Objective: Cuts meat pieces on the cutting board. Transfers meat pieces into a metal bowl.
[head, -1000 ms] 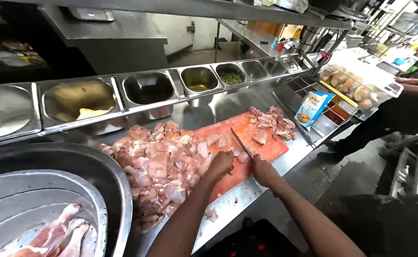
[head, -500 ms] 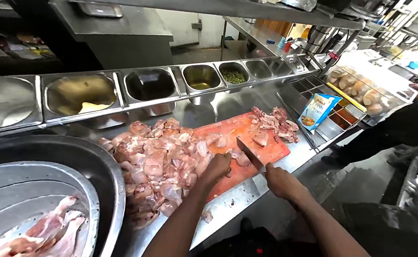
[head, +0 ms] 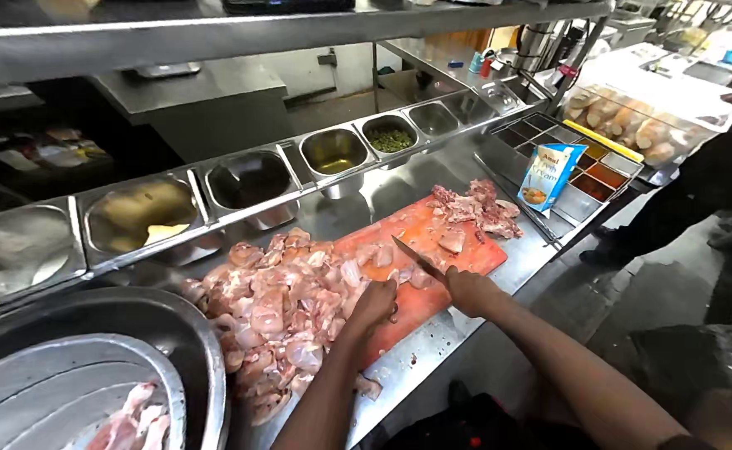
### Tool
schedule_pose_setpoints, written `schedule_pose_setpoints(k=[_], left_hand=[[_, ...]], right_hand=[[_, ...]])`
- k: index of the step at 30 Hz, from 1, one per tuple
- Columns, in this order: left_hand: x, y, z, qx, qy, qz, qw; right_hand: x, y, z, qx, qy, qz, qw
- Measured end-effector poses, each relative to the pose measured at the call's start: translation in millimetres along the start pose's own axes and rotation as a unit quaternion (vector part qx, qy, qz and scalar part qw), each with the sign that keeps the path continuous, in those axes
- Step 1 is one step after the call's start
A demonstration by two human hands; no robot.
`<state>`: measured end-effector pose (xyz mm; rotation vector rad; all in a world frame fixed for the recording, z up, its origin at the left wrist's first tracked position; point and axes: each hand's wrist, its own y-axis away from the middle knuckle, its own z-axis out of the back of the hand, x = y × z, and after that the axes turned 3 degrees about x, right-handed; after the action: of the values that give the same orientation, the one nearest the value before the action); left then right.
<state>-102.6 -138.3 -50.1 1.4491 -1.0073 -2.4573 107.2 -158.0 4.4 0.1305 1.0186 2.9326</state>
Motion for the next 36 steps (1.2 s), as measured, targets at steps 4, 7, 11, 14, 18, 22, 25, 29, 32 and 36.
schedule_pose_setpoints(k=[4,7,11,14,18,22,25,29,32,36], left_hand=[[6.3,5.9,-3.1,-0.004,0.010,0.000,1.000],[8.7,8.1,-10.3,-0.008,0.044,0.001,0.999],[22.0,15.1,-14.4,-0.029,0.057,0.016,0.998],[31.2,25.6,-22.3,-0.021,0.067,0.016,0.997],[30.1,31.4,-34.9,0.011,0.053,0.013,0.998],[32.2,28.7,-32.8,0.027,0.011,0.016,0.999],[40.2,30.7,-29.9,0.045,0.046,0.014,0.998],[41.8,33.8,-29.5,0.071,0.116,0.042,0.990],[40.2,37.2,-30.5,0.064,0.217,0.088,0.970],[43.8,42.7,-38.6,0.062,0.422,0.129,0.895]], right_hand=[[-3.9,-20.2,-22.1,-0.050,-0.052,0.014,0.997],[-4.3,-24.6,-8.1,-0.024,-0.028,0.025,0.999],[-48.2,-32.7,-13.0,-0.047,-0.022,0.033,0.998],[-68.5,-36.4,-18.4,-0.061,-0.049,0.021,0.997],[-58.4,-28.3,-6.7,-0.092,-0.044,0.039,0.994],[-41.7,10.1,-16.3,-0.168,-0.157,0.099,0.968],[-27.8,41.4,-44.4,-0.167,-0.192,0.129,0.958],[-23.0,56.7,-74.3,-0.019,-0.108,0.092,0.990],[-27.9,66.2,-59.1,-0.007,-0.089,0.088,0.992],[-34.3,96.4,-37.2,-0.352,-0.184,0.207,0.894]])
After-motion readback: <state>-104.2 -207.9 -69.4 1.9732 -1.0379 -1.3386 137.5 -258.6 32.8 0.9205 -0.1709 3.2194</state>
